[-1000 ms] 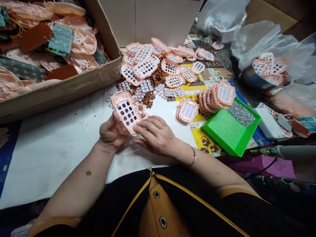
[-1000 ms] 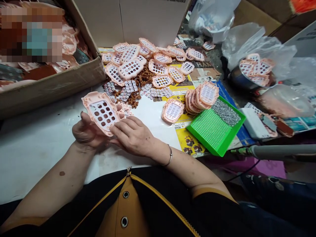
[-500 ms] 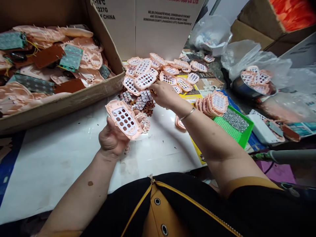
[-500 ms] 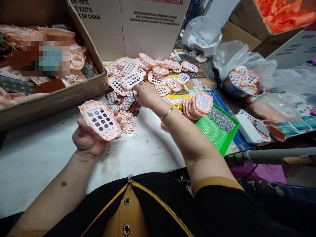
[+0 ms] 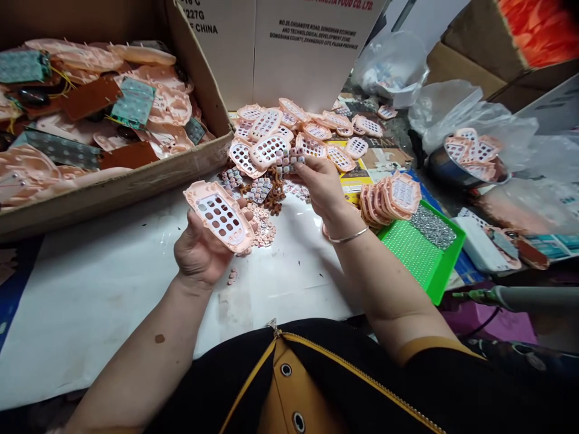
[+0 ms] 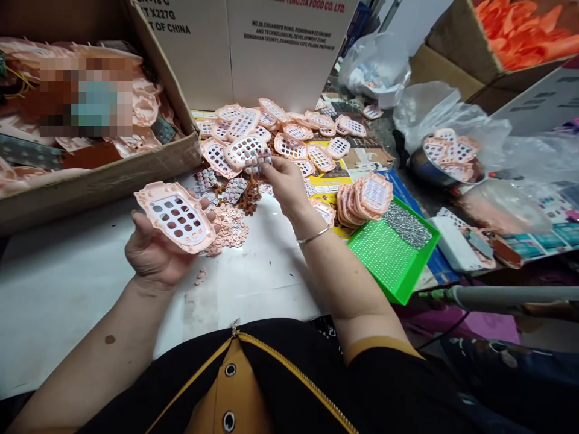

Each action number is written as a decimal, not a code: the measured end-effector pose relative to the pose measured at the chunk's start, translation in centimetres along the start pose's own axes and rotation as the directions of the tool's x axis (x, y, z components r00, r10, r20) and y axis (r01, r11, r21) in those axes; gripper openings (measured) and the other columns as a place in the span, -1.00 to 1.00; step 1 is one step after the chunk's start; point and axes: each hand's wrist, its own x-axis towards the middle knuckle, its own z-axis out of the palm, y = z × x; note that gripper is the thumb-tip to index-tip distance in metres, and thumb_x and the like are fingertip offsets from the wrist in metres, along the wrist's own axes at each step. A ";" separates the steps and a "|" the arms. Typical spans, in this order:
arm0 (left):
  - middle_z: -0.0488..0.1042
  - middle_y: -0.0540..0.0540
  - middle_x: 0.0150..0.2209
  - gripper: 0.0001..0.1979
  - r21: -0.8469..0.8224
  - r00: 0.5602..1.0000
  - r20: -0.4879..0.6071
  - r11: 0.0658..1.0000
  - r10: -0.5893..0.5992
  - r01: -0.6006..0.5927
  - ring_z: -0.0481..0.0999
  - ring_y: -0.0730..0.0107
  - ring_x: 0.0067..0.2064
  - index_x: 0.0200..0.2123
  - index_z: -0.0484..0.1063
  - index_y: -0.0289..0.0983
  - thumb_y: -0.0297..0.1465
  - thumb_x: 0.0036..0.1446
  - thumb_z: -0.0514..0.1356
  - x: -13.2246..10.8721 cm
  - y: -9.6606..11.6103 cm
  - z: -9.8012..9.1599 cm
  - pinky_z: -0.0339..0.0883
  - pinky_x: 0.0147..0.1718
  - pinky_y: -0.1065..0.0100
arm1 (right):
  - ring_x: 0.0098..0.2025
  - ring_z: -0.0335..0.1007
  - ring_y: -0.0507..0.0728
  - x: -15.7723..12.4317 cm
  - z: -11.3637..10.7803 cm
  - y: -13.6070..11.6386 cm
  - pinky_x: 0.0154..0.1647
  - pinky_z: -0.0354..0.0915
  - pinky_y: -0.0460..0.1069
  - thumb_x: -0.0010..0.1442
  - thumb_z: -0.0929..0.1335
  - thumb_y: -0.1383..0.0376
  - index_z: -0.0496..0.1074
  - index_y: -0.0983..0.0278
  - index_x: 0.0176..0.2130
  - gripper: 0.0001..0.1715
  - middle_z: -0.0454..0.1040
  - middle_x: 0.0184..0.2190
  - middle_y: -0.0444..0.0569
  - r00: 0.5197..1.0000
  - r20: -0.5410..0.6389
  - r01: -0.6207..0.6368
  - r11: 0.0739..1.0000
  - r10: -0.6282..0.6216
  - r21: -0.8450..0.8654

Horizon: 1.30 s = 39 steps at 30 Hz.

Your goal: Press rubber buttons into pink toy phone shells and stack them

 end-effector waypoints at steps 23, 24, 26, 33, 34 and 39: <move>0.59 -0.16 -0.02 -0.35 0.093 0.984 -0.054 0.981 -0.167 0.171 0.43 -0.10 0.22 0.08 0.47 -0.18 -0.03 -0.05 0.41 -0.8 -1.1 1.0 0.48 0.03 0.03 | 0.27 0.35 0.20 -9.9 2.7 -2.7 0.26 0.25 0.21 0.43 0.20 0.24 0.43 0.29 0.17 -0.57 0.49 0.18 0.13 0.570 0.497 0.817 0.388 -0.655 -0.425; 0.59 -0.17 -0.03 -0.35 0.099 0.983 -0.049 0.978 -0.179 0.183 0.43 -0.11 0.21 0.09 0.46 -0.18 -0.03 -0.05 0.41 -0.8 -1.1 1.0 0.49 0.01 0.03 | 0.28 0.33 0.22 -9.9 2.6 -2.7 0.26 0.25 0.22 0.44 0.21 0.17 0.43 0.29 0.17 -0.55 0.47 0.19 0.14 0.582 0.509 0.810 0.399 -0.634 -0.430; 0.59 -0.17 -0.05 -0.35 0.106 0.981 -0.041 0.976 -0.188 0.191 0.42 -0.12 0.22 0.10 0.45 -0.18 -0.03 -0.03 0.40 -0.8 -1.1 1.0 0.47 0.04 0.00 | 0.28 0.33 0.24 -9.9 2.4 -2.9 0.27 0.24 0.23 0.43 0.21 0.05 0.43 0.30 0.17 -0.47 0.47 0.19 0.16 0.583 0.521 0.810 0.403 -0.623 -0.426; 0.58 -0.18 -0.02 -0.35 0.095 0.980 -0.031 0.975 -0.196 0.199 0.35 -0.09 0.29 0.10 0.46 -0.18 0.00 -0.01 0.38 -0.9 -1.1 0.9 0.38 0.16 0.01 | 0.28 0.33 0.30 -10.4 2.3 -3.4 0.30 0.21 0.26 0.33 0.24 -0.16 0.37 0.41 0.21 -0.20 0.44 0.20 0.26 0.529 0.595 0.848 0.354 -0.605 -0.394; 0.57 -0.19 0.00 -0.34 0.094 0.980 -0.021 0.975 -0.200 0.201 0.34 -0.09 0.30 0.11 0.45 -0.18 0.01 -0.01 0.37 -0.9 -1.1 0.9 0.38 0.16 0.01 | 0.30 0.30 0.31 -10.7 2.5 -3.5 0.31 0.21 0.27 0.35 0.26 -0.09 0.35 0.42 0.22 -0.25 0.42 0.22 0.29 0.533 0.602 0.846 0.342 -0.595 -0.410; 0.53 -0.20 0.08 -0.31 0.112 0.971 0.058 0.968 -0.233 0.225 0.39 -0.03 0.26 0.09 0.48 -0.18 0.07 -0.03 0.37 -0.9 -1.0 0.9 0.44 0.10 0.10 | 0.32 0.30 0.25 -12.4 2.0 -3.1 0.34 0.19 0.20 0.38 0.22 0.42 0.34 0.47 0.22 -0.54 0.40 0.24 0.28 0.559 0.555 0.802 0.231 -0.616 -0.550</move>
